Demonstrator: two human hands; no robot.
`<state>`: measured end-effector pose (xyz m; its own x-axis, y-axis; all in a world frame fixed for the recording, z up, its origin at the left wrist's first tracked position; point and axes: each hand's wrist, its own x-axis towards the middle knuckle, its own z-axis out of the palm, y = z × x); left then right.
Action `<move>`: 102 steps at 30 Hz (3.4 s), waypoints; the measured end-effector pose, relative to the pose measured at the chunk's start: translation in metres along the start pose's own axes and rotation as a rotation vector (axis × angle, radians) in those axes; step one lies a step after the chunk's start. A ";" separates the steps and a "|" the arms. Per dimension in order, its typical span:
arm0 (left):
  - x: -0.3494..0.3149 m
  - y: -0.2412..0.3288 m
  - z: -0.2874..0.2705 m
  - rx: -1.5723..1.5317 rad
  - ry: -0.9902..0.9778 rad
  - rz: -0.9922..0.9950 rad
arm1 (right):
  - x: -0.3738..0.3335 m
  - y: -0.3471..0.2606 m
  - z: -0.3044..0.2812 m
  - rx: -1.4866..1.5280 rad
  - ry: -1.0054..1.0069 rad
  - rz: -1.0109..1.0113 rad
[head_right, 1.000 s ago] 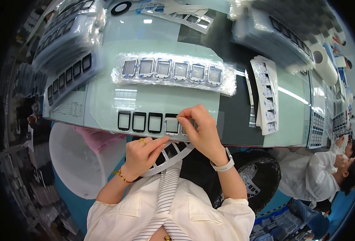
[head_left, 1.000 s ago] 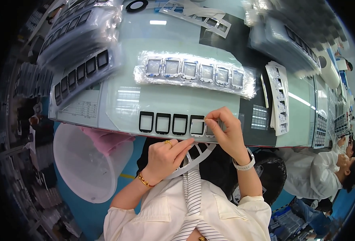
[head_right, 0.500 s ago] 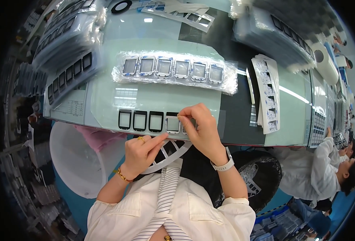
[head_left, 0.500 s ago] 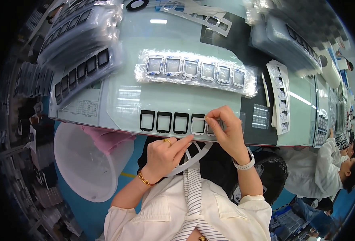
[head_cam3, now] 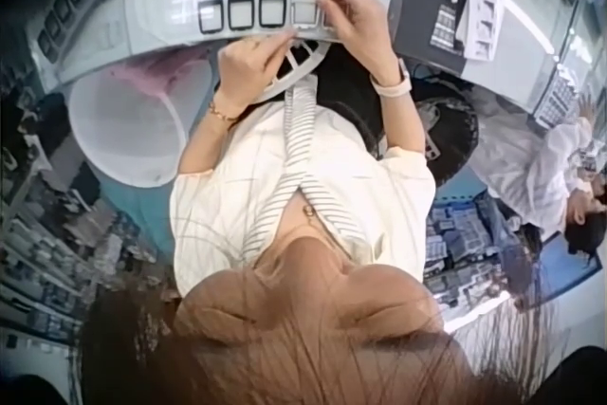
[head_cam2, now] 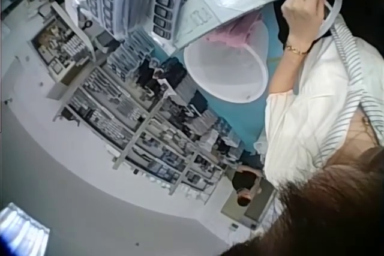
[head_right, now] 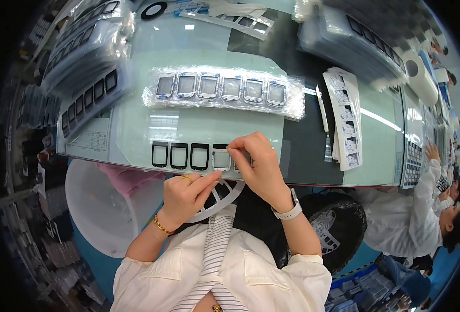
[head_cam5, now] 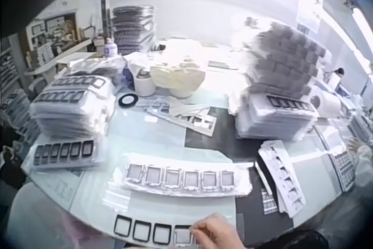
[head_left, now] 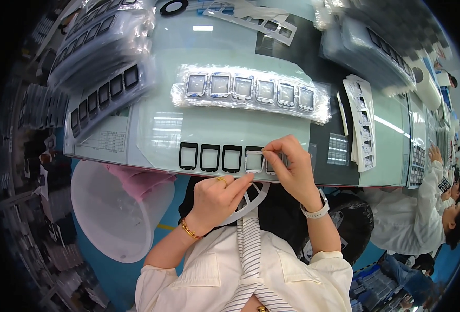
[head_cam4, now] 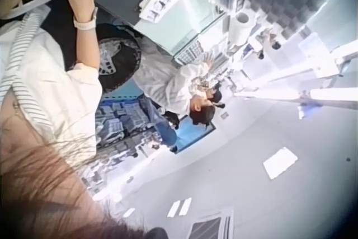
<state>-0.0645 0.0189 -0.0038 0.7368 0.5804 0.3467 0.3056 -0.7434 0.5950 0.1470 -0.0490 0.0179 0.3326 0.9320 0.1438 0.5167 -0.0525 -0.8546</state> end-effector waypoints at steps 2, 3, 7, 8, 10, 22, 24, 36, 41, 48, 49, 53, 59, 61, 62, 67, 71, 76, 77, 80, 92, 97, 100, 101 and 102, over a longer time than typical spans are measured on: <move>0.002 0.001 0.001 0.022 0.002 0.009 | 0.000 0.000 0.001 0.007 -0.002 -0.004; 0.002 0.001 0.000 0.024 0.001 0.009 | 0.001 0.000 0.001 0.011 -0.011 0.000; 0.003 0.002 0.003 0.010 0.006 -0.003 | 0.001 0.000 0.000 -0.001 -0.011 -0.018; 0.003 0.003 0.005 0.007 0.016 0.003 | 0.001 -0.001 0.000 -0.002 -0.010 -0.018; 0.004 0.006 0.006 0.011 0.001 0.012 | 0.001 -0.003 -0.001 0.010 -0.015 -0.001; 0.001 0.012 0.010 -0.046 -0.106 -0.089 | 0.009 -0.001 -0.001 -0.203 0.026 -0.163; 0.001 0.013 0.011 -0.049 -0.105 -0.093 | 0.010 0.001 0.000 -0.218 0.018 -0.159; 0.005 0.012 0.010 -0.093 -0.086 -0.110 | 0.007 -0.006 0.001 -0.510 0.023 -0.283; 0.001 0.009 0.017 -0.111 -0.012 -0.080 | -0.004 -0.003 -0.007 -0.554 0.026 -0.291; 0.000 0.008 0.013 -0.227 0.046 -0.049 | -0.009 -0.014 -0.006 -0.483 -0.005 -0.314; 0.000 0.009 0.008 -0.227 0.046 -0.048 | -0.012 -0.020 -0.008 -0.396 -0.020 -0.292; -0.007 0.013 -0.017 -0.496 0.022 -0.209 | -0.029 -0.048 -0.012 -0.011 -0.315 -0.109; -0.006 0.007 -0.044 -0.682 -0.074 -0.301 | -0.033 -0.045 -0.015 0.105 -0.378 0.092; -0.009 -0.002 -0.045 -0.436 -0.016 -0.155 | -0.032 -0.047 -0.015 0.068 -0.435 0.074; -0.006 0.003 -0.051 -0.411 -0.040 -0.210 | -0.031 -0.048 -0.017 0.013 -0.454 0.051; -0.011 -0.002 -0.050 -0.391 -0.044 -0.217 | -0.023 -0.053 -0.007 -0.008 -0.313 -0.069; -0.014 -0.005 -0.051 -0.403 -0.051 -0.253 | -0.021 -0.056 0.003 -0.038 -0.371 -0.114; -0.031 -0.021 -0.039 -0.250 -0.068 -0.321 | -0.012 -0.077 0.004 0.108 -0.400 -0.137; -0.037 -0.026 -0.035 -0.159 -0.109 -0.336 | -0.010 -0.075 0.004 0.107 -0.405 -0.139; -0.038 -0.026 -0.034 -0.143 -0.114 -0.321 | 0.002 -0.060 0.009 0.085 -0.189 -0.075; -0.023 -0.024 -0.032 -0.158 0.083 -0.138 | 0.017 -0.021 0.034 0.088 -0.086 0.086; -0.022 -0.026 -0.031 -0.115 0.091 -0.129 | 0.017 -0.023 0.034 0.065 -0.083 0.071; -0.023 -0.027 -0.030 -0.118 0.092 -0.129 | 0.017 -0.025 0.033 0.076 -0.089 0.109; -0.023 -0.027 -0.030 -0.118 0.091 -0.129 | 0.017 -0.025 0.033 0.077 -0.089 0.109; -0.023 -0.026 -0.030 -0.120 0.090 -0.133 | 0.017 -0.025 0.033 0.073 -0.086 0.098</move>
<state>-0.1076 0.0354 -0.0052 0.6365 0.7021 0.3192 0.3187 -0.6163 0.7201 0.1137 -0.0200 0.0251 0.3080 0.9512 0.0171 0.4254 -0.1217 -0.8968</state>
